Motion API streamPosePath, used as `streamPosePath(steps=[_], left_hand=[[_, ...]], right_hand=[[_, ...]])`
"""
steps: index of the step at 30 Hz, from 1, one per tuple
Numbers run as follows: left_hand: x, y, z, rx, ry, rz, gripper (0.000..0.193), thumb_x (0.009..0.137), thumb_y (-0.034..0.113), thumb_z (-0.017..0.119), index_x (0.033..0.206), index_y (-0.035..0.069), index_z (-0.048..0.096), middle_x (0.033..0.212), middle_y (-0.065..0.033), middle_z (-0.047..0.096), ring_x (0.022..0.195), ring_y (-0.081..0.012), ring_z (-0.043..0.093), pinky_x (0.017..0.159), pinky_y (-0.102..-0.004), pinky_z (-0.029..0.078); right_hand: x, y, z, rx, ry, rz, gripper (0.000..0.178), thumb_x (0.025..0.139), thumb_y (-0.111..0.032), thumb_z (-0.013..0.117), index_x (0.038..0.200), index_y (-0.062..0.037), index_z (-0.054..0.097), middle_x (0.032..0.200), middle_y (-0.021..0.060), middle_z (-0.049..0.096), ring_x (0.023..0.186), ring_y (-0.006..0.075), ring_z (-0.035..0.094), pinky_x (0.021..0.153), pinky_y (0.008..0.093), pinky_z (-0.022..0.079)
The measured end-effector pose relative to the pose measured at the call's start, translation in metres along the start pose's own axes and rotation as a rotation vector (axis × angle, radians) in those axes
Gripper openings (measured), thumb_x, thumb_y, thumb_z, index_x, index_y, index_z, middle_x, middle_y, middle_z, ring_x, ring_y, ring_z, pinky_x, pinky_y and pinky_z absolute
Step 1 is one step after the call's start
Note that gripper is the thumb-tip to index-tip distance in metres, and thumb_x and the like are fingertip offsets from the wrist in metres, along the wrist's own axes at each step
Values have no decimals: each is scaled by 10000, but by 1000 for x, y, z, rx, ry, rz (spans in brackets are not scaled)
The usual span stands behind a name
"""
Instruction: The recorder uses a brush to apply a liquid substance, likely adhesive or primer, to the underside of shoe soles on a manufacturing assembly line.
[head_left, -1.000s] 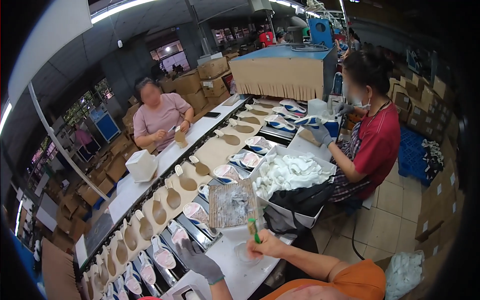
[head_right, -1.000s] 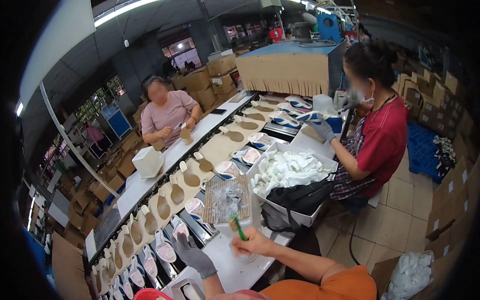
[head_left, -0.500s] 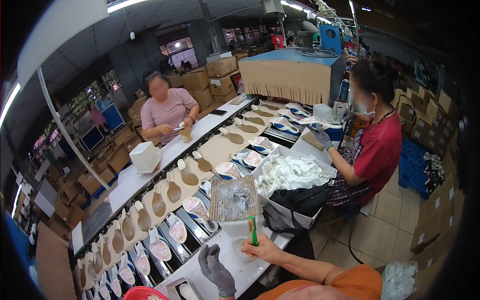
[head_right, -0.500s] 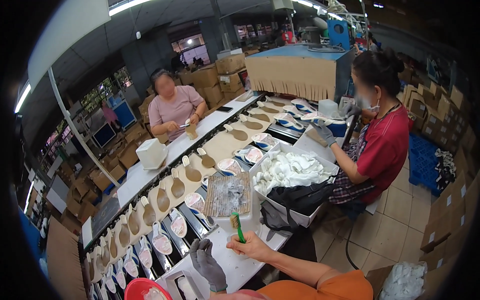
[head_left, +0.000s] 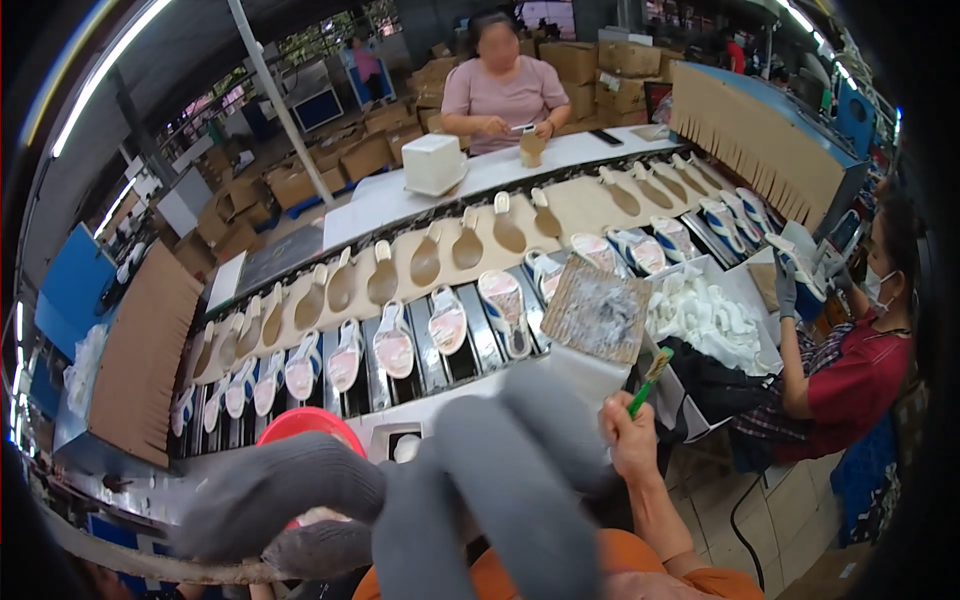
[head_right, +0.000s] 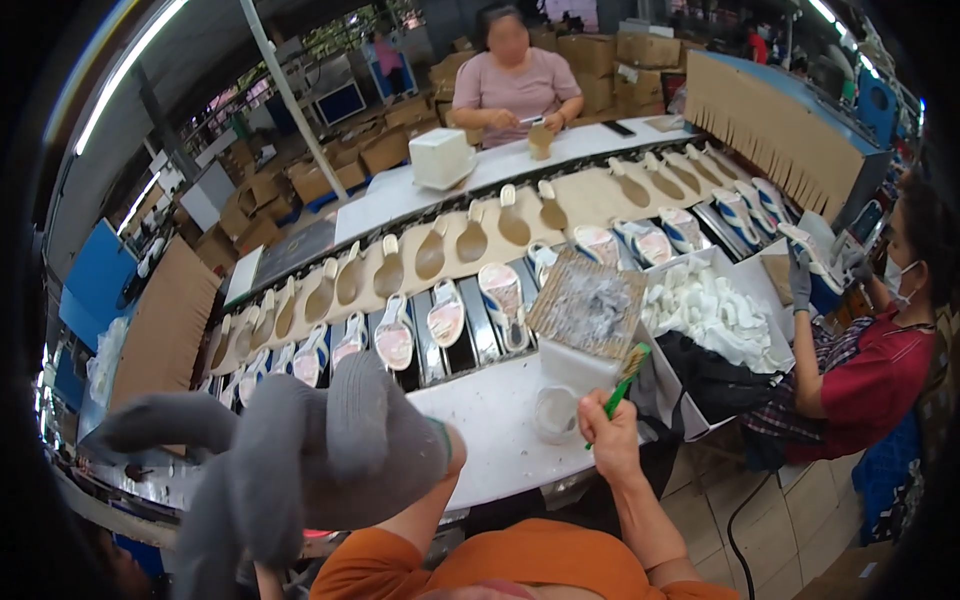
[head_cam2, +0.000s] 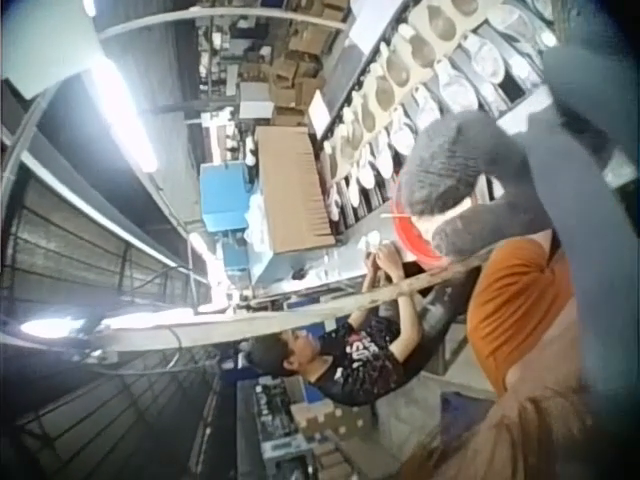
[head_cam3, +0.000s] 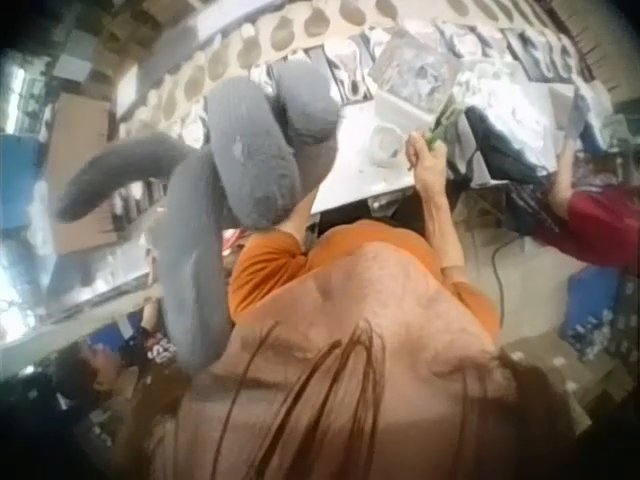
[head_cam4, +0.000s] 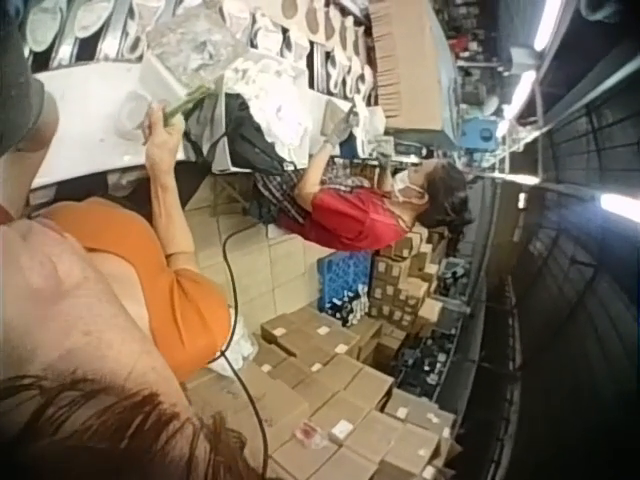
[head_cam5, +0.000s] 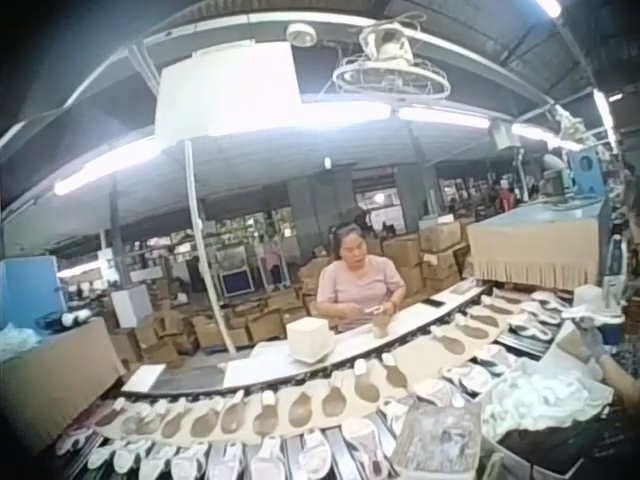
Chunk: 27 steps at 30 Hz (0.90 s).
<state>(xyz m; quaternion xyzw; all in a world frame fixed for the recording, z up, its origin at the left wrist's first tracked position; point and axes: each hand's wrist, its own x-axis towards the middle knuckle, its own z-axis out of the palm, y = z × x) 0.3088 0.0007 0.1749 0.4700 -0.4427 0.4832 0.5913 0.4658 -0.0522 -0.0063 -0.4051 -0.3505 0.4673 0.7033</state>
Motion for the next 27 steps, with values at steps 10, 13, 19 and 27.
streamPosePath(steps=[10,13,19,27], left_hand=[[-19,-78,38,-455,-173,-353,677,957,527,501,1394,20,399,1125,-110,628,1094,-249,578,985,-407,427],[-25,-90,41,-512,-199,-411,628,963,490,513,1363,13,433,1129,-107,627,1107,-242,576,992,-402,425],[-30,-102,43,-567,-214,-498,531,974,416,536,1299,-2,500,1138,-102,625,1133,-229,573,1007,-392,420],[-31,-68,5,-312,-63,-670,408,989,318,566,1214,-22,589,1149,-95,623,1167,-211,568,1027,-379,414]], right_hand=[[3,5,-23,-107,126,59,263,1002,-224,615,788,-85,552,641,-4,526,508,68,420,468,225,319],[-2,3,-31,-241,185,62,209,978,-221,646,837,-76,594,695,10,572,548,80,486,495,226,382],[12,8,-45,10,109,-35,218,995,-229,649,885,-60,565,690,5,555,487,33,366,434,196,252],[17,-15,-35,52,109,-91,335,1050,-198,535,747,-108,424,604,-37,385,461,36,313,417,209,240]])
